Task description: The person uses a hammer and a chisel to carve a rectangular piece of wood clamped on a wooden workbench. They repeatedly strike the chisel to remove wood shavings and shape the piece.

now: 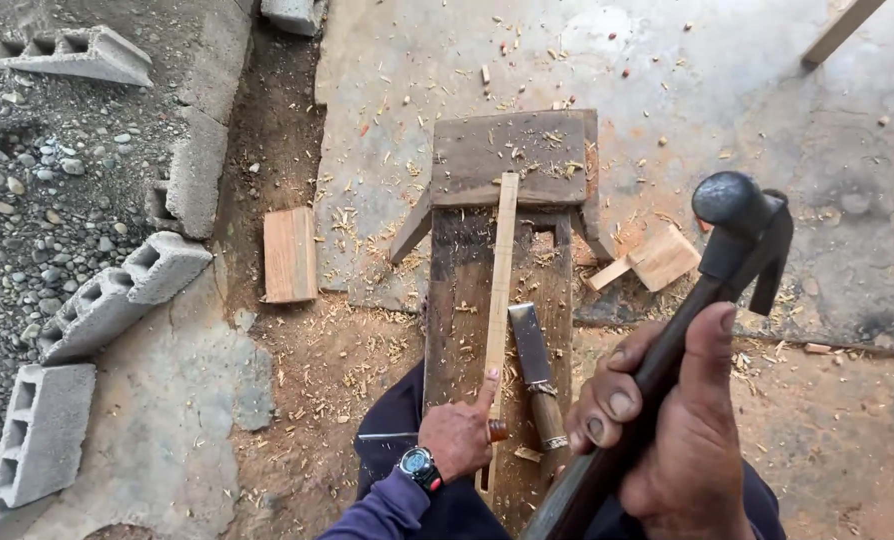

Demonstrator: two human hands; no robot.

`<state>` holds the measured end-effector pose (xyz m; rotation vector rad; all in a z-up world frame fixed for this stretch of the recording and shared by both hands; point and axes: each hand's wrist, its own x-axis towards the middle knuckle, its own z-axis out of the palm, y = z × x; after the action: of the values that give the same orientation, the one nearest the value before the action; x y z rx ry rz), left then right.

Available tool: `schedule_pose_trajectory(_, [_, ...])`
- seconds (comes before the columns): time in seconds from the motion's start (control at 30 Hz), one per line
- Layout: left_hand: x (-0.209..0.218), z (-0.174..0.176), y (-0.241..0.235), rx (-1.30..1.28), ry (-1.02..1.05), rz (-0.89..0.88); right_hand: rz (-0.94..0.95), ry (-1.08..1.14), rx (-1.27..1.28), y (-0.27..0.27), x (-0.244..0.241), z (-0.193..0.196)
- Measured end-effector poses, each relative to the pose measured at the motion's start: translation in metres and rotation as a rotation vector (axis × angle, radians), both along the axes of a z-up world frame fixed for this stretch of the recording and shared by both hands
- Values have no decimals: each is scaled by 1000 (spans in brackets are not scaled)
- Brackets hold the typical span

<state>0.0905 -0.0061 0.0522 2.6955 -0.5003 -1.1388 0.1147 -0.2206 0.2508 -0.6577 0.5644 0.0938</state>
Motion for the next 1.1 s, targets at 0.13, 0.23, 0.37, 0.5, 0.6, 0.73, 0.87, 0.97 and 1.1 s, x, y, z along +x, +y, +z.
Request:
schedule_pose_trajectory(0.13, [-2, 9, -6, -4, 43, 70, 11, 2, 10, -1, -3, 1])
schedule_pose_trajectory(0.23, [-19, 14, -21, -182, -8, 82, 21, -15, 20, -9, -7, -1])
schedule_pose_trajectory(0.37, [-24, 30, -53, -480, -247, -27, 22, -68, 66, -22, -13, -8])
schedule_pose_trajectory(0.5, [-23, -2, -89, -748, -532, -188, -4, -60, -29, -34, -17, -5])
schedule_pose_trajectory(0.6, [-25, -24, -103, -799, -590, -225, -26, -19, -120, -42, -19, -5])
schedule_pose_trajectory(0.73, [-29, -32, -107, -869, -625, -197, -34, 20, -177, -51, -21, -6])
schedule_pose_trajectory(0.87, [-32, -28, -111, -892, -623, -153, -40, 23, -191, -56, -26, -13])
schedule_pose_trajectory(0.97, [-33, -20, -112, -932, -630, -102, -39, -3, -229, -61, -29, -21])
schedule_pose_trajectory(1.1, [-32, -14, -111, -1019, -647, -23, -16, -62, -197, -63, -29, -26])
